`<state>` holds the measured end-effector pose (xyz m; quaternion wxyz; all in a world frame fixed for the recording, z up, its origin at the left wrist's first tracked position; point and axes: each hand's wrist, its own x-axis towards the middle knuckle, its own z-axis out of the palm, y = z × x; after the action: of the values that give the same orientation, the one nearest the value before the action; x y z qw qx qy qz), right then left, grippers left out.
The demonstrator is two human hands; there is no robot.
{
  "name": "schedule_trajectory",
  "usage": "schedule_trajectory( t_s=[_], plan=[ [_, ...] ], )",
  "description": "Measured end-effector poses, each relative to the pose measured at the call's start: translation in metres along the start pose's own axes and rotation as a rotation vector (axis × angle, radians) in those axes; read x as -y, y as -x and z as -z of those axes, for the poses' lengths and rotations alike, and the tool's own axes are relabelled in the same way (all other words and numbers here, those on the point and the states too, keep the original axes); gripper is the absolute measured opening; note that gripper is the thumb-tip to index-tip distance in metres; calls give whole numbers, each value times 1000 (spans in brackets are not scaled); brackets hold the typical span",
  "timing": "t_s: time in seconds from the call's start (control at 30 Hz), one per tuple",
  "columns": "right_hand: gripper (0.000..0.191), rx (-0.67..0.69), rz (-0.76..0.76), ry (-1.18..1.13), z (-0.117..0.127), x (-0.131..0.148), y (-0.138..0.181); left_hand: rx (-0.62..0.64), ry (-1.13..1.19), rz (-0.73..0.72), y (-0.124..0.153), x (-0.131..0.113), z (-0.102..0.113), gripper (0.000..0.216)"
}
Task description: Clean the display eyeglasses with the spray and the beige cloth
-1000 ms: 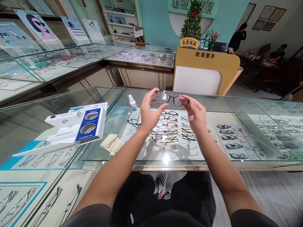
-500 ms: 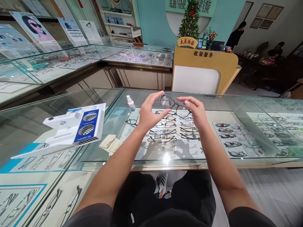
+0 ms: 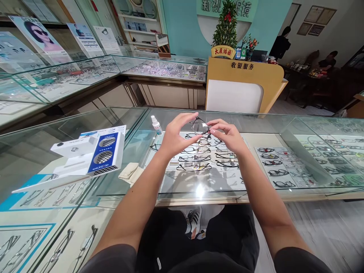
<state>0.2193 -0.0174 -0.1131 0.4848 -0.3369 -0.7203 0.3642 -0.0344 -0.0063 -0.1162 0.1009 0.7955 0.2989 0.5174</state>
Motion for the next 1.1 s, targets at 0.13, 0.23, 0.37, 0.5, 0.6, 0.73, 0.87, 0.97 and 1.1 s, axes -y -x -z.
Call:
schedule_trajectory(
  t_s=[0.13,0.23,0.37,0.5,0.6,0.73,0.87,0.97,1.1],
  plan=[
    [31,-1,-4,-12,-2,-2,-1,30,167,72,1,4,-2,72],
    [32,6,-46,-93,-5,-4,-1,40,312,131,3,8,-5,76],
    [36,25,-143,-184,-10,-4,-1,51,434,197,5,12,-9,77],
    [43,-75,-134,-199,-15,-9,-3,1,416,150,4,15,-16,83],
    [48,-207,-112,-196,-17,-17,-6,-281,160,124,4,9,-25,65],
    [46,-379,-23,-76,-20,-25,-6,-338,-8,264,3,-15,-39,20],
    [31,-498,119,139,-27,-23,-3,-90,256,499,-8,-32,-55,27],
    [24,-552,168,234,-30,-23,-2,-86,400,577,-20,-34,-69,33],
    [21,-630,164,293,-28,-27,-3,-123,518,615,-34,-32,-86,31]
  ],
)
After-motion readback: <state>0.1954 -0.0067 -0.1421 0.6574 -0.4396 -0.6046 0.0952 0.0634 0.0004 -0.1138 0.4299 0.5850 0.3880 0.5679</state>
